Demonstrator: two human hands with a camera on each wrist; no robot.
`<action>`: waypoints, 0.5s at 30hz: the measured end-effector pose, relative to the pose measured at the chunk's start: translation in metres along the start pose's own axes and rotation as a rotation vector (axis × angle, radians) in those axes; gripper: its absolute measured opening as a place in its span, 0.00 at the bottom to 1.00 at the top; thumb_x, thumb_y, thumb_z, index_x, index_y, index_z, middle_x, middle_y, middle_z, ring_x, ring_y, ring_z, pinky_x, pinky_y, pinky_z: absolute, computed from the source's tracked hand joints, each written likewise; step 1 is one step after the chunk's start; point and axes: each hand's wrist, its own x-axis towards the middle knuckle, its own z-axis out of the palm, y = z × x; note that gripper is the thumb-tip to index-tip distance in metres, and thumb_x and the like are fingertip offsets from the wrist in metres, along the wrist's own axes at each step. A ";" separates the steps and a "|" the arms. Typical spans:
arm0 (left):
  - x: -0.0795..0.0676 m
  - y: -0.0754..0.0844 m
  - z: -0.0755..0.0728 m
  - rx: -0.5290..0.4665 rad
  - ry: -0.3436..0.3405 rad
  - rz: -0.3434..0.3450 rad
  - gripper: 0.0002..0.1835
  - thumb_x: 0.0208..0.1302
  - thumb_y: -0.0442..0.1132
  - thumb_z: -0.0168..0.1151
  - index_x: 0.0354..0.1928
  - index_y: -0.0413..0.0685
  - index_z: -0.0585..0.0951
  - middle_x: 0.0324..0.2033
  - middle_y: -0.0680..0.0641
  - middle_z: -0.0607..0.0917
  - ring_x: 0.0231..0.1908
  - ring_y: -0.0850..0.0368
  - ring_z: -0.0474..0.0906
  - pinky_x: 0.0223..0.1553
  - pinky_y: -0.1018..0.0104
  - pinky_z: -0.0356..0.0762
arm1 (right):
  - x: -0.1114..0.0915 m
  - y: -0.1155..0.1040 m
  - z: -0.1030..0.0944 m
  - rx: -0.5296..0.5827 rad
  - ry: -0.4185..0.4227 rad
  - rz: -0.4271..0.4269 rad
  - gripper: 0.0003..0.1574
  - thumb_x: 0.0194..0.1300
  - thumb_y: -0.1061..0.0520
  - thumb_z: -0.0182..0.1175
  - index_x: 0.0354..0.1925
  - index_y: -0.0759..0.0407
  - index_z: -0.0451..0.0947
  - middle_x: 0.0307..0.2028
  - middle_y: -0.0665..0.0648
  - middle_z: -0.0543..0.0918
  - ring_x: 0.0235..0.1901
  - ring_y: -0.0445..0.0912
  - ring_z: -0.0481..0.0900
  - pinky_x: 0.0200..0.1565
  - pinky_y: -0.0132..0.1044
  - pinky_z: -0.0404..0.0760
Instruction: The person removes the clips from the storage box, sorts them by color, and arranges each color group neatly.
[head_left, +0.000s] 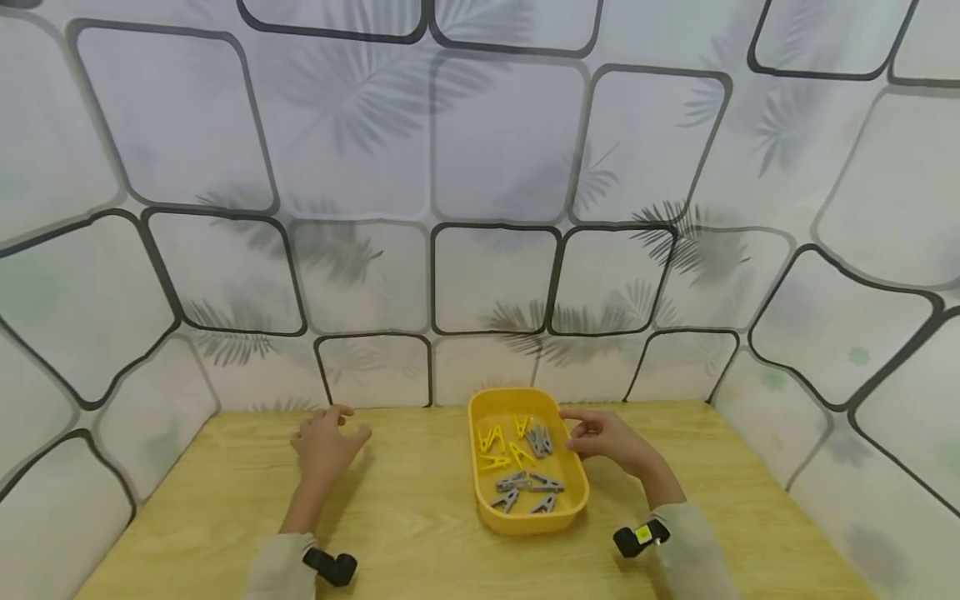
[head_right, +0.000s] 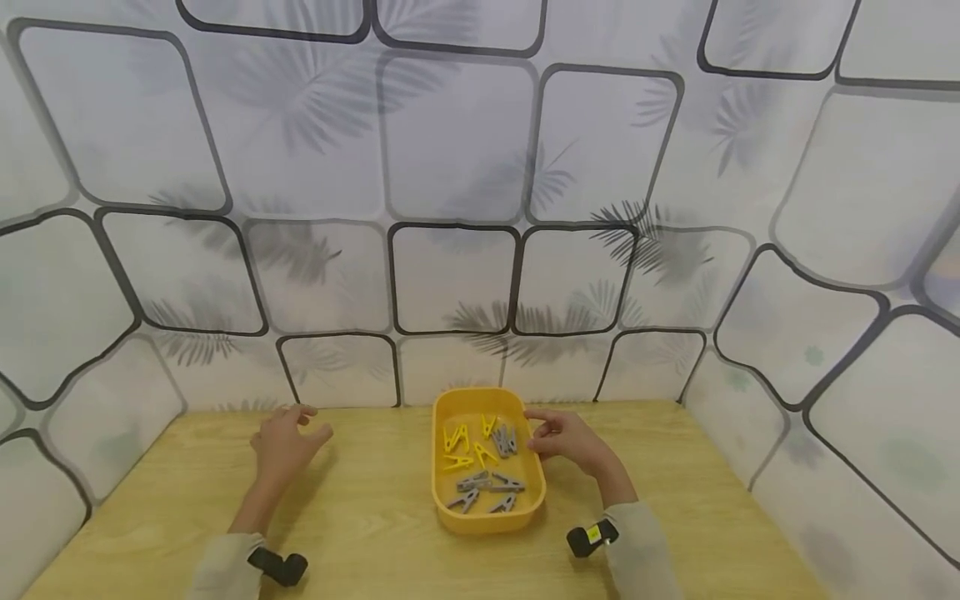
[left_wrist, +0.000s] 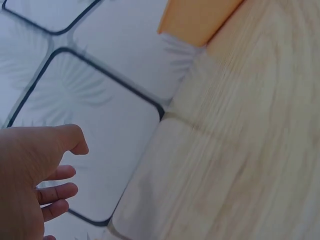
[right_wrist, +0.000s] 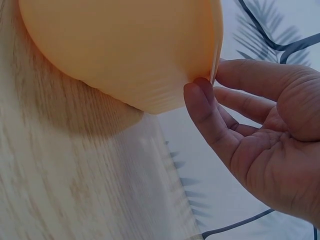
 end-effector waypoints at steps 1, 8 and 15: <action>-0.001 0.004 0.002 -0.002 -0.005 0.021 0.22 0.64 0.46 0.66 0.55 0.40 0.80 0.48 0.34 0.80 0.53 0.30 0.70 0.57 0.28 0.57 | 0.000 0.000 0.000 -0.004 0.001 -0.003 0.42 0.69 0.61 0.65 0.73 0.72 0.61 0.41 0.63 0.82 0.38 0.44 0.82 0.44 0.40 0.87; -0.006 0.039 0.018 -0.035 0.058 0.193 0.15 0.61 0.40 0.68 0.48 0.42 0.82 0.42 0.38 0.81 0.48 0.35 0.73 0.56 0.29 0.60 | 0.002 -0.001 0.000 -0.015 0.018 0.004 0.40 0.68 0.61 0.65 0.73 0.71 0.62 0.41 0.61 0.81 0.37 0.44 0.81 0.44 0.40 0.87; -0.015 0.079 0.039 -0.096 0.094 0.357 0.11 0.57 0.36 0.70 0.43 0.44 0.84 0.36 0.43 0.82 0.40 0.42 0.74 0.49 0.39 0.66 | -0.001 0.002 0.001 0.001 0.014 -0.003 0.40 0.68 0.62 0.64 0.72 0.73 0.62 0.40 0.60 0.82 0.36 0.44 0.82 0.43 0.40 0.87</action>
